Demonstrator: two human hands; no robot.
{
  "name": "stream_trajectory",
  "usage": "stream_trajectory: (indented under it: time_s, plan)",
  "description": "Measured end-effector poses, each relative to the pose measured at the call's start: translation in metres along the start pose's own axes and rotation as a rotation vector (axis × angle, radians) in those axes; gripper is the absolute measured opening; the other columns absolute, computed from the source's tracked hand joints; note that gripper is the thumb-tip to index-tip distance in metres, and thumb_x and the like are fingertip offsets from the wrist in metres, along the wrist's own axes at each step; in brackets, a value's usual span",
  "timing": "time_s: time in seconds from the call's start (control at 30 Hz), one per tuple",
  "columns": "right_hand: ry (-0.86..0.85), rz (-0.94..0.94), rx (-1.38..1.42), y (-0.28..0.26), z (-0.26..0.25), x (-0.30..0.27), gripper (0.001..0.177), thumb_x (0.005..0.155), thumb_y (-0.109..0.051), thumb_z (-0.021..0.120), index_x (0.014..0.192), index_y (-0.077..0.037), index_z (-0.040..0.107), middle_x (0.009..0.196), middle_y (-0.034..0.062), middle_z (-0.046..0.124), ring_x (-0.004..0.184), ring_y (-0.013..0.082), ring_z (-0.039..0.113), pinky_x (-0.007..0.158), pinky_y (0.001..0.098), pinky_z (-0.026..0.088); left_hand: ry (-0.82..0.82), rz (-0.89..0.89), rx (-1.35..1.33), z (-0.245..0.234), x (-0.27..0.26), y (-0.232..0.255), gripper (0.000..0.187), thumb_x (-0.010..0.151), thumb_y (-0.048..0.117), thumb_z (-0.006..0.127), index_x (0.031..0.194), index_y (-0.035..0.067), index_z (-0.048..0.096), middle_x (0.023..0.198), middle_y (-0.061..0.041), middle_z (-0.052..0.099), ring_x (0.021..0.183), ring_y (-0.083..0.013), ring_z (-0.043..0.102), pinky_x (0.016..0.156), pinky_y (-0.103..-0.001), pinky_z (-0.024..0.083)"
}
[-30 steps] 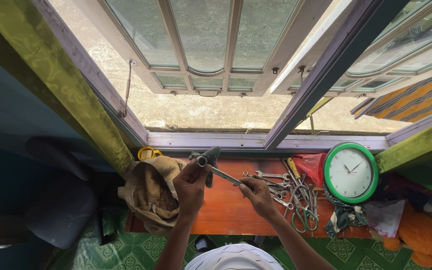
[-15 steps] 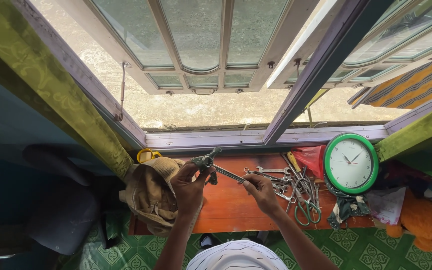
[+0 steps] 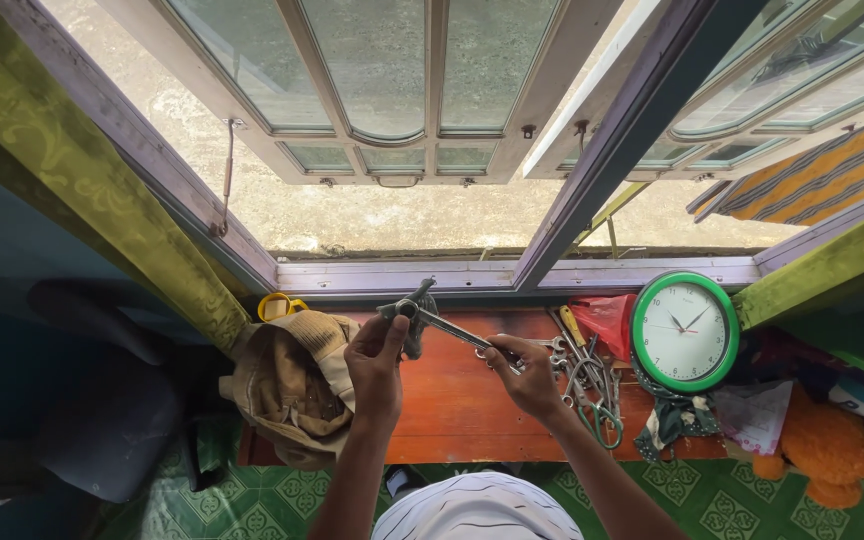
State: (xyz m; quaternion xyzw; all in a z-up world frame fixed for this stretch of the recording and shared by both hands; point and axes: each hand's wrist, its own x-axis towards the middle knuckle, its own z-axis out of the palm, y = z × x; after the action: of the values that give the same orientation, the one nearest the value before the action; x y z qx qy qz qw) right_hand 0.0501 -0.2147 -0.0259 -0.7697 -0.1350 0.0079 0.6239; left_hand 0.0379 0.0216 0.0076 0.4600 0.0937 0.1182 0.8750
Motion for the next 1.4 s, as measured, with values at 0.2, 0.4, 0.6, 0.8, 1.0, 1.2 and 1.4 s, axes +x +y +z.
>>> stream_trajectory:
  time_s: [0.2,0.4,0.6,0.8,1.0,1.2,1.4]
  plan:
    - [-0.008,-0.048,-0.073,0.000,-0.007,0.002,0.022,0.096,-0.016,0.070,0.109,0.001,0.074,0.090,0.0052,0.077,0.077,0.0090,0.074,0.068,0.0249,0.062,0.078,0.040,-0.072,0.015,-0.003,0.005,0.022,0.093,0.007,0.077,0.114,0.001,0.075,0.089,-0.006,0.075,0.073,-0.0095,0.064,0.065,-0.027,0.051]
    - [-0.030,-0.024,-0.010,0.009,-0.010,0.001,0.022,0.097,-0.017,0.070,0.108,0.002,0.074,0.086,0.0064,0.076,0.077,0.0102,0.071,0.068,0.0256,0.059,0.010,0.061,-0.065,0.015,-0.005,0.003,0.031,0.091,0.005,0.077,0.120,0.002,0.067,0.098,-0.006,0.077,0.084,-0.0105,0.069,0.073,-0.027,0.057]
    - [-0.101,-0.038,-0.018,0.010,-0.007,-0.002,0.022,0.099,-0.019,0.069,0.106,0.002,0.074,0.075,0.0029,0.067,0.067,0.0080,0.058,0.058,0.0262,0.047,-0.088,0.079,-0.061,0.004,-0.008,0.003,0.027,0.089,0.000,0.077,0.115,0.001,0.068,0.099,-0.008,0.077,0.086,-0.0131,0.072,0.076,-0.030,0.062]
    - [-0.074,0.001,0.050,0.028,0.003,-0.010,0.022,0.100,-0.016,0.067,0.108,0.003,0.073,0.075,0.0028,0.063,0.068,0.0072,0.054,0.059,0.0255,0.044,-0.062,0.127,-0.092,0.009,-0.014,0.024,0.027,0.086,-0.002,0.078,0.110,0.000,0.068,0.091,-0.008,0.075,0.069,-0.0144,0.071,0.055,-0.032,0.063]
    - [0.069,-0.089,-0.088,-0.001,0.025,-0.015,0.021,0.097,-0.018,0.070,0.107,0.000,0.075,0.083,0.0023,0.071,0.072,0.0090,0.060,0.063,0.0265,0.049,0.039,0.148,0.094,0.001,-0.020,0.035,0.023,0.090,-0.002,0.077,0.112,-0.003,0.069,0.094,-0.007,0.076,0.074,-0.0077,0.068,0.059,-0.024,0.057]
    - [0.093,-0.084,-0.133,-0.001,0.047,-0.022,0.018,0.097,-0.018,0.070,0.103,-0.001,0.074,0.077,0.0024,0.068,0.068,0.0095,0.057,0.061,0.0269,0.046,0.145,0.045,0.211,-0.004,-0.024,0.049,0.025,0.088,0.001,0.079,0.112,0.000,0.071,0.090,-0.005,0.076,0.069,-0.0052,0.065,0.051,-0.020,0.048]
    - [-0.002,-0.007,-0.064,0.005,0.057,-0.030,0.016,0.101,-0.018,0.065,0.101,-0.004,0.071,0.071,-0.0019,0.058,0.063,0.0071,0.048,0.056,0.0269,0.039,-0.014,0.071,0.230,0.000,-0.026,0.054,0.027,0.087,0.004,0.080,0.112,0.001,0.070,0.093,-0.005,0.078,0.074,-0.0067,0.069,0.062,-0.021,0.057]
